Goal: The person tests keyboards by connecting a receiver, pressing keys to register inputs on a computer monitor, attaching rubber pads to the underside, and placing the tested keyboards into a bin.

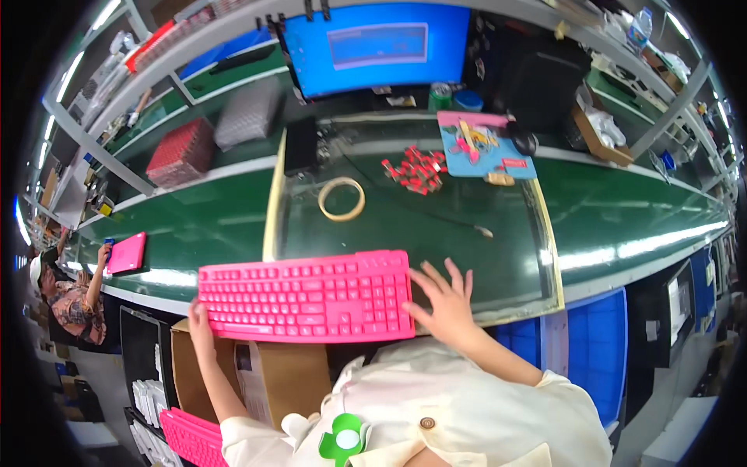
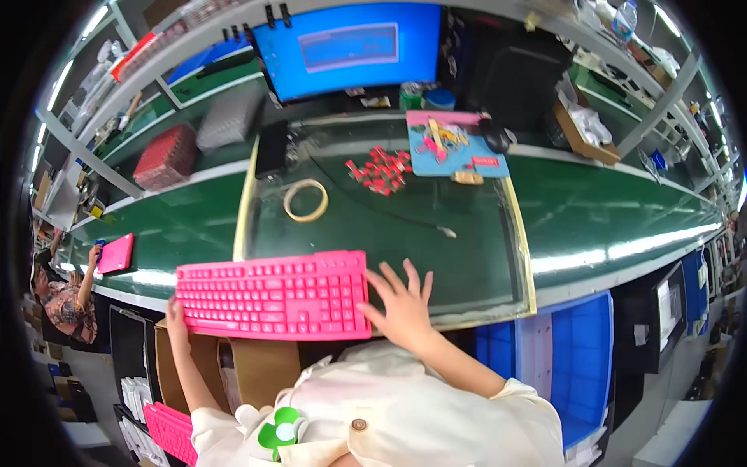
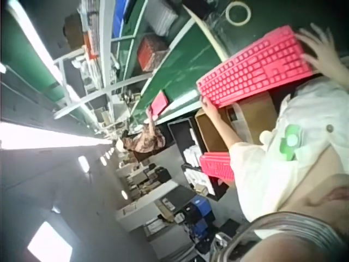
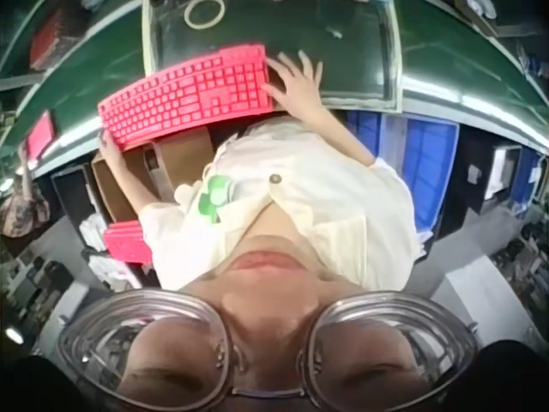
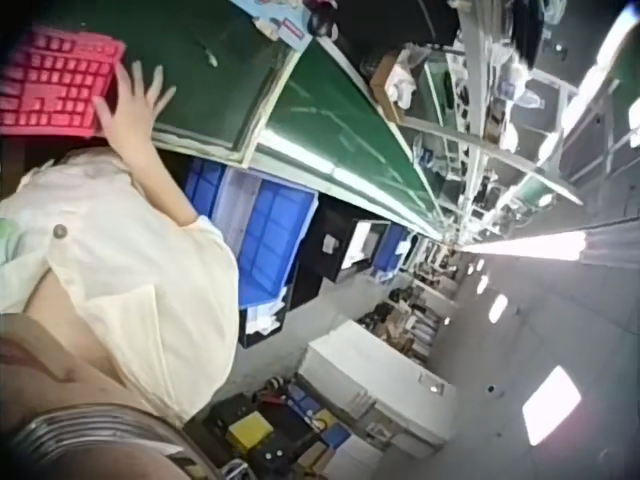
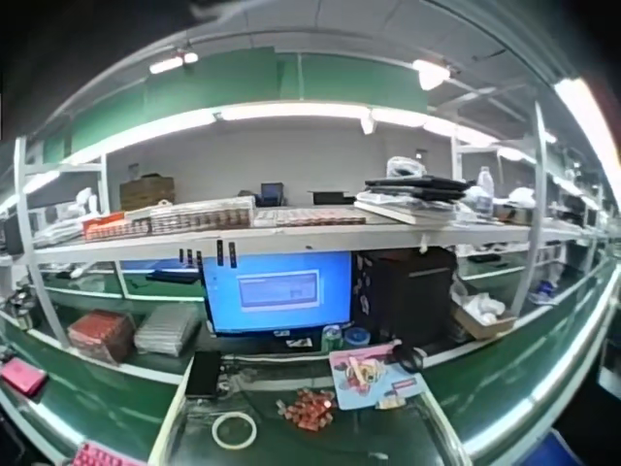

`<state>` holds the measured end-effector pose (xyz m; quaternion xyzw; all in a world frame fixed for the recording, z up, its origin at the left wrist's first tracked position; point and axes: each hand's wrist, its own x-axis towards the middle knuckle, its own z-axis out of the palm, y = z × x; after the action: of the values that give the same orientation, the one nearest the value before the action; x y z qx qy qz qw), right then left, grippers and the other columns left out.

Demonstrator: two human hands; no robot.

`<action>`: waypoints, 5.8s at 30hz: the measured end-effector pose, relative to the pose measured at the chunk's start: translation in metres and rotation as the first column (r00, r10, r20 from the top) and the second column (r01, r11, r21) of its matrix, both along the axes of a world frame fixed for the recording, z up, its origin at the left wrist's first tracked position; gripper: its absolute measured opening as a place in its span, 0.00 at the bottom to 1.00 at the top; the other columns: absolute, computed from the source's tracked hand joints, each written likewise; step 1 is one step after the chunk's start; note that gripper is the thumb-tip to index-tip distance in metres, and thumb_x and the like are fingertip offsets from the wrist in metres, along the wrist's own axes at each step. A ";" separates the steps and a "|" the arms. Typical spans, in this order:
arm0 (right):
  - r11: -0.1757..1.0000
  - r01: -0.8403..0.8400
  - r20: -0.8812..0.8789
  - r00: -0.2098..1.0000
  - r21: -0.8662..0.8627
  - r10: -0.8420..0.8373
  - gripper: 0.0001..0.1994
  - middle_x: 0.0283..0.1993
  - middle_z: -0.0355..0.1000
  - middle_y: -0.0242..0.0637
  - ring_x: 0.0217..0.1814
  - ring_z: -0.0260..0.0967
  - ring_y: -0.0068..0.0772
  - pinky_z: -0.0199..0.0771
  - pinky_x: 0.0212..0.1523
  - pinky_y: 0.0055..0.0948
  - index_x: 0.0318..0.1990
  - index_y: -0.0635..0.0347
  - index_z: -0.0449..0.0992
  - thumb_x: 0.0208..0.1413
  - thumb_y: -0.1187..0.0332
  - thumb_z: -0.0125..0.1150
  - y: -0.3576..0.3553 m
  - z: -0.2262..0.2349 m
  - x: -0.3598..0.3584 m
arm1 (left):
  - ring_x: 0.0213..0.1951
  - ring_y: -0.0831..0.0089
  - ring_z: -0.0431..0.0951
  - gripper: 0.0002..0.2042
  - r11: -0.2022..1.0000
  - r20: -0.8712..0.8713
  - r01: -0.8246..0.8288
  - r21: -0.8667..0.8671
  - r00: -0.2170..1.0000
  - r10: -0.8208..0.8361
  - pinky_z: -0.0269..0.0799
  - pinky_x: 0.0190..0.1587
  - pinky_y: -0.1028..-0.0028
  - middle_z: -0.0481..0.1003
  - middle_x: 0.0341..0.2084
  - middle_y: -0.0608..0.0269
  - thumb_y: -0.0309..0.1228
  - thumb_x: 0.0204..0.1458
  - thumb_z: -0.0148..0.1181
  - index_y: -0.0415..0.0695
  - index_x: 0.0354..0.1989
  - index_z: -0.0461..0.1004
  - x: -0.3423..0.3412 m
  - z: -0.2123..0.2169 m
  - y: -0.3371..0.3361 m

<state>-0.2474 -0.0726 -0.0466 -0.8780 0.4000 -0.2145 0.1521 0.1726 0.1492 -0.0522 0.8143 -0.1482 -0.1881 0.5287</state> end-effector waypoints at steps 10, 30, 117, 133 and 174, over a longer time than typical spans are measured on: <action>0.829 0.556 0.006 0.831 -0.063 -0.557 0.18 0.45 0.73 0.33 0.58 0.58 0.44 0.36 0.63 0.62 0.47 0.58 0.75 0.50 0.59 0.58 -0.034 -0.012 -0.156 | 0.33 0.79 0.70 0.19 0.920 0.068 0.276 -0.279 0.961 -0.267 0.65 0.37 0.84 0.73 0.36 0.62 0.26 0.54 0.51 0.42 0.56 0.66 -0.190 0.063 -0.100; 0.873 0.486 0.084 0.869 0.047 -0.488 0.16 0.39 0.74 0.32 0.55 0.60 0.39 0.34 0.63 0.62 0.40 0.52 0.79 0.55 0.52 0.52 -0.104 0.010 -0.139 | 0.66 0.53 0.49 0.42 0.699 0.149 0.591 0.403 0.711 -0.687 0.29 0.62 0.41 0.60 0.61 0.59 0.33 0.36 0.68 0.49 0.64 0.54 -0.146 0.016 -0.093; 0.916 0.070 0.619 0.716 0.395 -0.322 0.05 0.34 0.76 0.34 0.31 0.71 0.26 0.71 0.36 0.20 0.31 0.65 0.78 0.46 0.80 0.59 -0.194 -0.016 -0.123 | 0.46 0.62 0.74 0.22 0.464 0.635 0.653 0.599 -0.035 -0.771 0.70 0.47 0.70 0.72 0.50 0.65 0.28 0.45 0.59 0.49 0.52 0.70 -0.303 0.077 -0.307; 0.981 -0.078 0.581 0.813 0.178 -0.041 0.04 0.30 0.76 0.32 0.30 0.70 0.30 0.70 0.38 0.22 0.26 0.62 0.78 0.40 0.80 0.62 -0.184 -0.006 -0.123 | 0.35 0.70 0.73 0.05 0.381 0.691 0.716 0.585 -0.195 -0.696 0.68 0.39 0.75 0.75 0.32 0.71 0.30 0.47 0.56 0.48 0.33 0.75 -0.358 0.039 -0.371; 0.657 -0.674 -0.220 0.735 -0.338 0.641 0.17 0.63 0.59 0.30 0.64 0.52 0.45 0.37 0.63 0.63 0.43 0.49 0.73 0.47 0.54 0.58 -0.028 0.014 0.024 | 0.53 0.59 0.69 0.18 0.927 0.855 0.350 0.137 0.430 -0.289 0.59 0.57 0.62 0.67 0.54 0.54 0.27 0.37 0.68 0.46 0.40 0.74 -0.215 -0.008 -0.075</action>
<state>-0.2232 -0.1004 -0.0328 -0.9824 0.0090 -0.1851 0.0222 -0.0422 0.0741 -0.0598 0.7378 -0.5489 0.1522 0.3623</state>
